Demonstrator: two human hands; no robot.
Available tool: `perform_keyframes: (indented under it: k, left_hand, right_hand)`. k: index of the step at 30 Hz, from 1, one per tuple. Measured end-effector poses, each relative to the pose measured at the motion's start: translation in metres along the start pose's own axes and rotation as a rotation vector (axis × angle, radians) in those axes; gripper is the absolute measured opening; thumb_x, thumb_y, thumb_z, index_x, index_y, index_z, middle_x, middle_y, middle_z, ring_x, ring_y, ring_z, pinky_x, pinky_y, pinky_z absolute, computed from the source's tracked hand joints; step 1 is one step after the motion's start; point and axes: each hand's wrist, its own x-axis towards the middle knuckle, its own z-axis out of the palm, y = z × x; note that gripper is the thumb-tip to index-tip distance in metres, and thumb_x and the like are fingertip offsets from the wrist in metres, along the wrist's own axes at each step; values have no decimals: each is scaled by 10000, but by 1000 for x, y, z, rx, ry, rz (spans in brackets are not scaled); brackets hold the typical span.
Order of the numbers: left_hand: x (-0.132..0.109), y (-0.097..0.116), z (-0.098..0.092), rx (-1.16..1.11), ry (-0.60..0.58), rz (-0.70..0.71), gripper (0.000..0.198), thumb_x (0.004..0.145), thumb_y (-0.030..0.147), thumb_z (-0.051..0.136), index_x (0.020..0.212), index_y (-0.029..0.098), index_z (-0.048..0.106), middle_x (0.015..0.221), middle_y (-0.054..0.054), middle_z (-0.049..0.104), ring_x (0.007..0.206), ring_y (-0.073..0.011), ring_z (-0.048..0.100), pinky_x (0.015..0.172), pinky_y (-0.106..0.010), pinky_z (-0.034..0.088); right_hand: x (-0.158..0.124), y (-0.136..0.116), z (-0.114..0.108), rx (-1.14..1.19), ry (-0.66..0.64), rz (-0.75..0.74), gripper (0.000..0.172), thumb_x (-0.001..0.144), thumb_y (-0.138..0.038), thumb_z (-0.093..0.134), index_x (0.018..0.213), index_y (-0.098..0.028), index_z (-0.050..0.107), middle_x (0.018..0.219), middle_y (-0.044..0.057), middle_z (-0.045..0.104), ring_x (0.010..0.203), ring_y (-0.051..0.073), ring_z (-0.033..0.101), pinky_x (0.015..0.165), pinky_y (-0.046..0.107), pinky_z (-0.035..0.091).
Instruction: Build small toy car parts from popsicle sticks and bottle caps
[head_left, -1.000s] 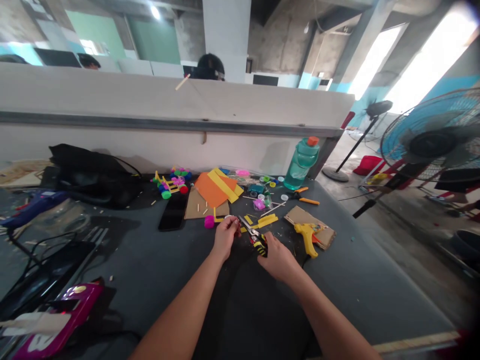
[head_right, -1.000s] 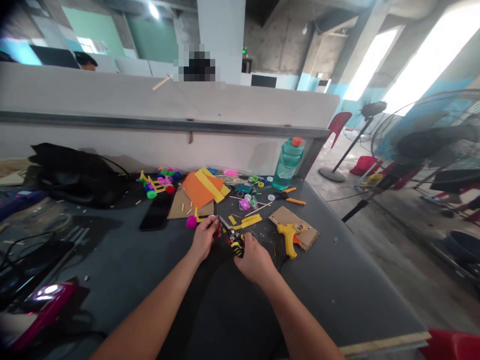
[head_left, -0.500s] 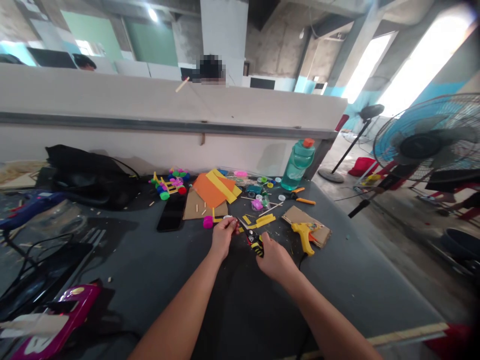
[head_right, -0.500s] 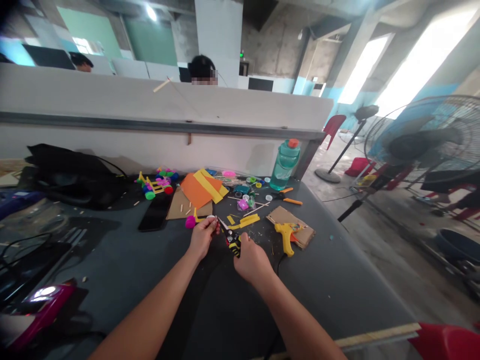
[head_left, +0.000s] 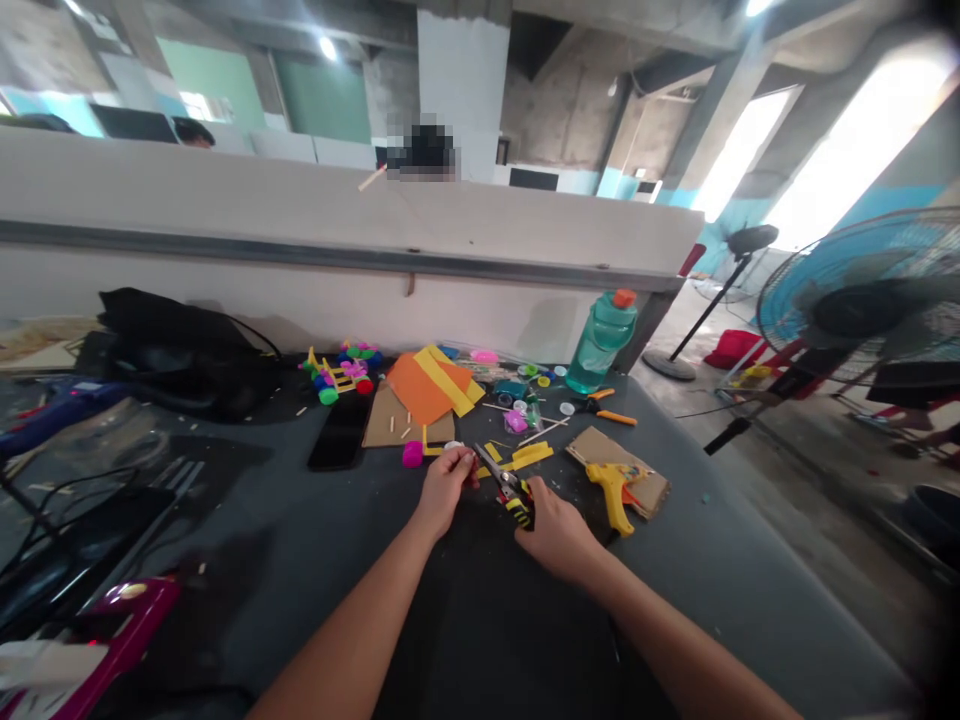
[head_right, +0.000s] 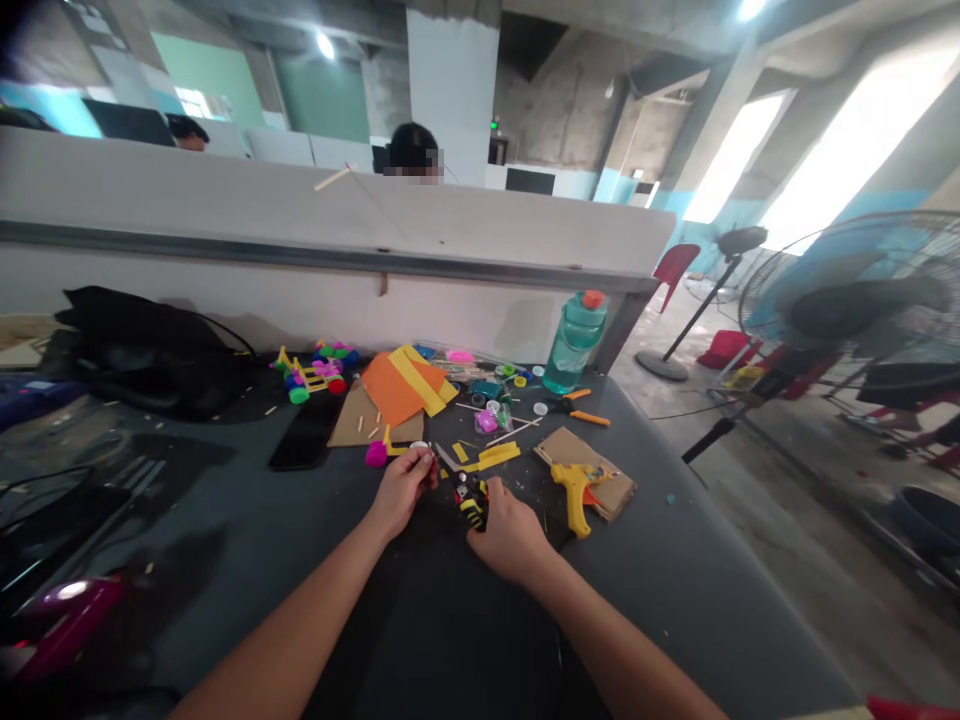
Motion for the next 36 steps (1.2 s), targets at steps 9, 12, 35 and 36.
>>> perform_keyframes:
  k: [9, 12, 35, 36]
  left_hand:
    - [-4, 4, 4, 59, -25, -14, 241, 712, 390, 645, 747, 156, 599, 625, 18, 517, 533, -98, 478, 515, -213, 414]
    - [-5, 5, 4, 71, -25, -16, 236, 719, 384, 641, 774, 157, 611, 617, 14, 524, 531, -99, 480, 503, -205, 402]
    - [-6, -1, -3, -5, 3, -43, 205, 657, 321, 701, 730, 139, 643, 629, 4, 569, 545, -86, 506, 553, -220, 416]
    - [-6, 0, -2, -7, -6, -40, 201, 664, 319, 698, 734, 139, 644, 622, 7, 565, 546, -84, 504, 552, -216, 413]
  right_hand:
    - [-12, 6, 5, 18, 33, -14, 393, 666, -223, 540, 1030, -188, 394, 907, 54, 597, 805, 207, 588, 650, 251, 338]
    - [-12, 6, 5, 5, 34, -18, 378, 666, -228, 541, 1010, -192, 388, 908, 53, 594, 810, 208, 586, 649, 252, 335]
    - [-14, 0, -1, -86, -43, -4, 314, 713, -234, 523, 993, -176, 393, 926, 87, 618, 793, 231, 619, 613, 269, 330]
    - [-15, 0, 0, -84, -27, -14, 324, 708, -243, 523, 996, -174, 391, 939, 90, 615, 794, 232, 618, 616, 272, 332]
